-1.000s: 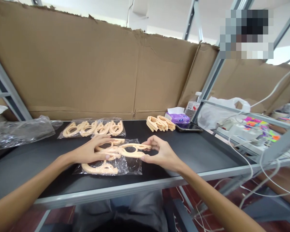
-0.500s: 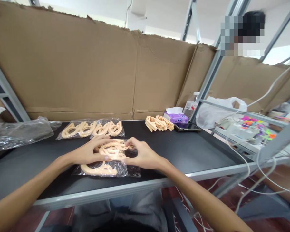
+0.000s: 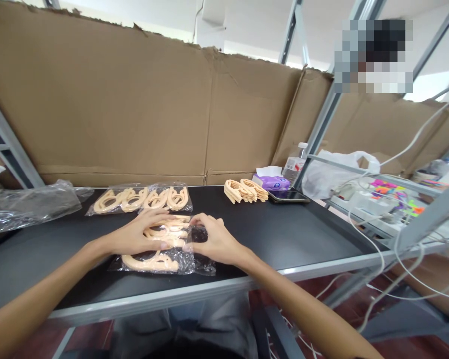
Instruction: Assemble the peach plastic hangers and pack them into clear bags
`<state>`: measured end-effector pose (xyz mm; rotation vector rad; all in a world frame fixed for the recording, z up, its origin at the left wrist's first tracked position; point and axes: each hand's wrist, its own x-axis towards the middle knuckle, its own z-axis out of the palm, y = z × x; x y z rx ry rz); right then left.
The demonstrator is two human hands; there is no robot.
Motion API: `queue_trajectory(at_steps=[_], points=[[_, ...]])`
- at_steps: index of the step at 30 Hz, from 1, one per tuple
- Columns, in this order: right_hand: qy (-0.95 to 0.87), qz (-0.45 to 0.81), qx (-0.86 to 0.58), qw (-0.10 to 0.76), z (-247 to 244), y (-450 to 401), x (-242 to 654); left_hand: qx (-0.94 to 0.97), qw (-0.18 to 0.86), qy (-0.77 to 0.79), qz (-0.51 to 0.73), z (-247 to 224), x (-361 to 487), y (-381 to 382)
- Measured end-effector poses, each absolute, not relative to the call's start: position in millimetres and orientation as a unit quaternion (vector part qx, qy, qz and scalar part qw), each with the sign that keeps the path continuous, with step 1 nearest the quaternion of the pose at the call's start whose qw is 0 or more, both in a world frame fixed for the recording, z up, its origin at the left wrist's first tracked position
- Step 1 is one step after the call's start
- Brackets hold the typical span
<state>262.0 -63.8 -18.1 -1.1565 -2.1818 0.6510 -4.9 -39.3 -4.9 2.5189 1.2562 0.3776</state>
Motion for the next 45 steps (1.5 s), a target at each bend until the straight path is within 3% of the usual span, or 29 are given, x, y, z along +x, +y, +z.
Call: queue_trajectory(at_steps=[5,10,14,17,21,28,32,36,45], points=[[-0.832,0.236,-0.41,0.291,-15.6,-64.7,259.0,0.888,0.122,0.432,0.101,-1.2,-8.9,-42.0],[-0.81,0.206,-0.403,0.372,-13.4,-60.9,304.7,0.9,0.127,0.412,0.061,5.0,-6.6,-43.4],[-0.862,0.141,-0.373,0.314,-20.0,-58.4,330.3,0.909,0.158,0.384,0.042,15.3,-2.4,-41.2],[-0.892,0.11,-0.332,0.287,-24.2,-58.3,327.7,0.914,0.142,0.372,0.077,20.9,7.6,-56.8],[-0.898,0.081,-0.265,0.343,-22.8,-55.6,319.8,0.902,0.054,0.389,0.181,7.7,30.3,-108.2],[-0.859,0.228,-0.26,0.379,-16.4,-67.8,331.3,0.939,-0.045,0.288,0.185,-35.1,53.8,-164.7],[-0.817,0.325,-0.277,0.386,-20.0,-77.2,334.7,0.903,-0.099,0.29,0.301,-44.6,55.9,-173.6],[-0.773,0.386,-0.317,0.392,-21.6,-81.0,324.5,0.816,-0.084,0.367,0.439,-48.6,55.8,-188.9],[-0.743,0.349,-0.421,0.387,-19.9,-74.0,275.5,0.715,-0.113,0.515,0.46,-45.3,28.1,-175.8]])
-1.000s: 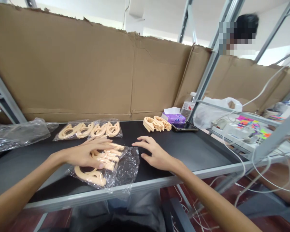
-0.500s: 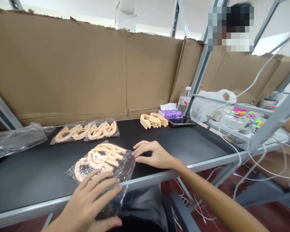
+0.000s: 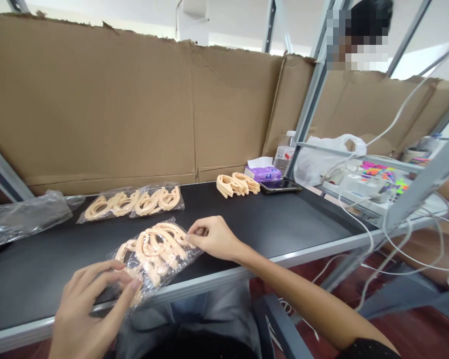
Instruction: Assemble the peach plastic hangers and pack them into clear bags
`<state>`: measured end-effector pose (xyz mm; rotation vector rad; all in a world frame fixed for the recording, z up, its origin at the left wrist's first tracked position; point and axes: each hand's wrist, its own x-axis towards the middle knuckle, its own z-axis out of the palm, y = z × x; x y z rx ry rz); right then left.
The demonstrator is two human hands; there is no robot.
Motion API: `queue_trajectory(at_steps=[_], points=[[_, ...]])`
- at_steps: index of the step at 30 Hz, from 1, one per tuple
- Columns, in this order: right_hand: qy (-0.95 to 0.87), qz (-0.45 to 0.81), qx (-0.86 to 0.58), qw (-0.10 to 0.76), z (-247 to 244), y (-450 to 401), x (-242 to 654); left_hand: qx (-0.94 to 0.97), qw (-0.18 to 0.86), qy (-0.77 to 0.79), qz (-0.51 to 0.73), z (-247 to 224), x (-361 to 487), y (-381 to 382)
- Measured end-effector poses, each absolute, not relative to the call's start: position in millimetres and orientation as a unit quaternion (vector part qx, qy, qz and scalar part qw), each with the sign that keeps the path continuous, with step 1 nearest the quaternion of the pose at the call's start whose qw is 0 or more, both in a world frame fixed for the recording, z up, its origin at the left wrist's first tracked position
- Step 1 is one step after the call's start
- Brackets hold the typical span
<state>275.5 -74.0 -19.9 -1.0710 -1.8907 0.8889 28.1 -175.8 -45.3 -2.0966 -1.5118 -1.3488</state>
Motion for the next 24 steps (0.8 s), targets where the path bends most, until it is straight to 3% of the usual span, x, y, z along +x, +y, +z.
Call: queue_trajectory(at_steps=[4,9,14,19,24], points=[[-0.767,0.33,-0.435,0.337,-18.1,-70.2,270.9,-0.76,0.143,-0.442,-0.455,-46.3,15.4,-172.8],[-0.772,0.322,-0.442,0.324,-17.5,-70.0,273.1,-0.886,0.169,-0.321,-0.288,-46.9,1.5,-174.4],[-0.769,0.346,-0.435,0.315,-20.0,-79.9,281.0,-0.883,0.197,-0.303,-0.3,-56.3,-15.3,-171.4],[-0.78,0.349,-0.397,0.335,-18.2,-87.3,302.1,-0.922,0.151,-0.236,-0.266,-40.3,-16.8,-166.2],[-0.734,0.533,-0.229,0.352,-18.7,-80.7,316.0,-0.872,0.138,-0.274,-0.381,-6.8,4.5,-155.3]])
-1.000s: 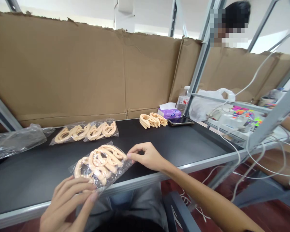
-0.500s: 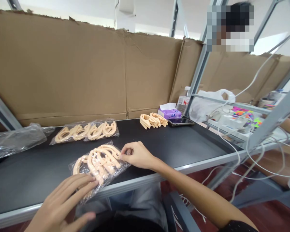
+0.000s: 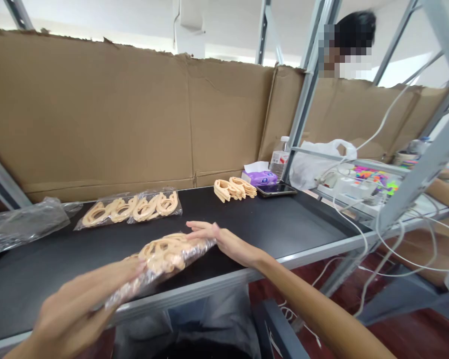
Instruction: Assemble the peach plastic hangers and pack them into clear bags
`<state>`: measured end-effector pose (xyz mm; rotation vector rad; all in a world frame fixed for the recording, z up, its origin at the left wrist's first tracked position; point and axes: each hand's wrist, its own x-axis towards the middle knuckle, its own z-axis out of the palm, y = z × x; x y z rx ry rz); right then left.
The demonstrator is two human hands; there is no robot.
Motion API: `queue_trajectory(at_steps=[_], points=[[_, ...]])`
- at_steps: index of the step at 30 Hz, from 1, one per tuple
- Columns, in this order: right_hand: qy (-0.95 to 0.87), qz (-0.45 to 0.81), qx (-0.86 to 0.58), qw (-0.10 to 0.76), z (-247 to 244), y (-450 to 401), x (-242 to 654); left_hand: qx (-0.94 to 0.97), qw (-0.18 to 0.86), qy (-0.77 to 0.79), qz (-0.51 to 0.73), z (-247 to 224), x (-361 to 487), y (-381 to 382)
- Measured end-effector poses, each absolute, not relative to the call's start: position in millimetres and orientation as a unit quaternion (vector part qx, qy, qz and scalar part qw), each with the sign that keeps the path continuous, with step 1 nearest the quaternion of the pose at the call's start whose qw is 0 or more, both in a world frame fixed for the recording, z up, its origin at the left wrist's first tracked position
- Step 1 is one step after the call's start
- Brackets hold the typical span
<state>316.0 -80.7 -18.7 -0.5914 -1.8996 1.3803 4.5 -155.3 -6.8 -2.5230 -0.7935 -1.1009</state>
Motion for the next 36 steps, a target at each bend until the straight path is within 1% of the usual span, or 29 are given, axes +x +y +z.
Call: queue_trajectory(at_steps=[2,4,6,8,10,11,13,16,19,21,23,25,26,28,30,33,36], points=[[-0.674,0.606,-0.186,0.38,-20.1,-78.1,314.7,-0.827,0.112,-0.326,-0.444,13.8,18.1,-143.7],[-0.642,0.616,-0.17,0.424,-20.6,-75.8,311.5,-0.773,0.066,-0.403,-0.486,35.7,32.9,-126.2],[-0.618,0.585,-0.196,0.487,-18.6,-72.4,308.4,-0.735,-0.012,-0.456,-0.502,52.3,47.6,-102.6],[-0.582,0.547,-0.255,0.545,-13.7,-65.6,306.9,-0.702,-0.122,-0.481,-0.511,58.4,60.9,-74.2],[-0.543,0.516,-0.318,0.581,-7.4,-54.1,307.3,-0.682,-0.219,-0.48,-0.508,53.2,71.5,-44.0],[-0.532,0.505,-0.347,0.584,-4.4,-46.7,308.1,-0.686,-0.234,-0.49,-0.485,47.6,75.4,-29.4],[-0.533,0.484,-0.424,0.549,-0.9,-29.9,310.4,-0.693,-0.228,-0.51,-0.456,34.0,79.6,-4.0],[-0.556,0.438,-0.533,0.464,-2.8,-5.1,315.4,-0.699,-0.18,-0.545,-0.426,17.2,76.9,17.6],[-0.581,0.407,-0.572,0.413,-8.1,10.2,323.4,-0.719,-0.123,-0.554,-0.401,8.5,66.3,14.8],[-0.623,0.31,-0.609,0.379,-10.0,11.7,329.0,-0.748,-0.096,-0.533,-0.383,4.9,57.1,2.2],[-0.665,0.143,-0.645,0.348,-10.7,5.0,331.4,-0.79,-0.069,-0.495,-0.355,0.6,47.6,-12.9],[-0.707,0.007,-0.63,0.322,-11.7,-9.0,327.9,-0.834,-0.019,-0.455,-0.312,-4.9,39.3,-24.1],[-0.736,-0.021,-0.601,0.312,-12.6,-17.6,323.8,-0.849,0.008,-0.441,-0.291,-8.0,36.1,-26.8],[-0.807,-0.035,-0.522,0.273,-15.3,-34.8,313.5,-0.867,0.055,-0.42,-0.261,-13.8,31.5,-25.7],[-0.851,-0.037,-0.477,0.218,-17.8,-47.2,304.6,-0.873,0.088,-0.415,-0.241,-18.7,28.5,-17.8],[-0.856,-0.034,-0.487,0.169,-18.7,-49.9,301.4,-0.866,0.123,-0.45,-0.178,-23.6,22.3,-3.2],[-0.85,-0.035,-0.501,0.161,-16.7,-38.3,306.7,-0.857,0.116,-0.484,-0.131,-25.2,13.4,5.2]])
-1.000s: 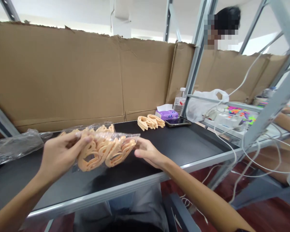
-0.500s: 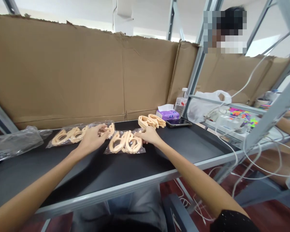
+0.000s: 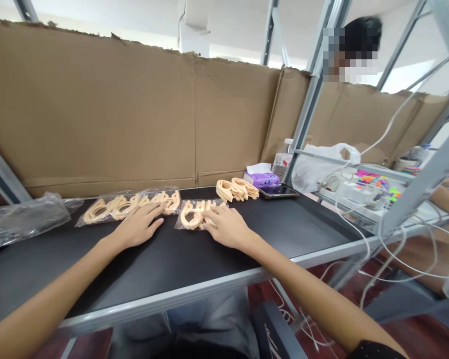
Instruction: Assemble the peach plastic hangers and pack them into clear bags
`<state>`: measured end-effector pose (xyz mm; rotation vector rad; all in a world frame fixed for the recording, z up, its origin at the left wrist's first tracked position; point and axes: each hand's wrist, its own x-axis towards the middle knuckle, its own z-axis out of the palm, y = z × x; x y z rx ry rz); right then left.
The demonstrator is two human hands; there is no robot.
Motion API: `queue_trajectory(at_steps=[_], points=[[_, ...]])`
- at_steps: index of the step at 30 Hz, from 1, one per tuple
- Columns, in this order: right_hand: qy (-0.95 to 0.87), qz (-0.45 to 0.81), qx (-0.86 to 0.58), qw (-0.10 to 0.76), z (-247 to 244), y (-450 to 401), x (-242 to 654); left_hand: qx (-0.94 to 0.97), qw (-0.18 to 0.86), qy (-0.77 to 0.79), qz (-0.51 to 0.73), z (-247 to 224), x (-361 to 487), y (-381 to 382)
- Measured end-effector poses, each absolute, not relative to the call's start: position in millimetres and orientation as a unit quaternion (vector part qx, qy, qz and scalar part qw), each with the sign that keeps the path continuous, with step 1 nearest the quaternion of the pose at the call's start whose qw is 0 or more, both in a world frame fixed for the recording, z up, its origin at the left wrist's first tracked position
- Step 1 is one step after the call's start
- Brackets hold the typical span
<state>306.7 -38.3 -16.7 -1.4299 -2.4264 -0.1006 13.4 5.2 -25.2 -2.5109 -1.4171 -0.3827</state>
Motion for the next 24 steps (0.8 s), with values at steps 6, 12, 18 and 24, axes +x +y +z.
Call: queue_trajectory(at_steps=[6,12,18,24], points=[[-0.848,-0.033,-0.509,0.145,-13.1,-16.7,300.0,-0.858,0.099,-0.489,-0.121,-18.7,4.7,5.1],[-0.851,-0.036,-0.504,0.141,-13.4,-12.3,280.6,-0.849,0.077,-0.512,-0.109,-9.1,-2.8,-1.3],[-0.861,-0.036,-0.484,0.153,-16.5,-14.4,276.1,-0.842,0.067,-0.524,-0.109,-3.9,-13.6,-1.8],[-0.854,-0.033,-0.5,0.137,-15.1,13.0,264.6,-0.836,0.071,-0.534,-0.103,-3.6,-14.7,1.0]])
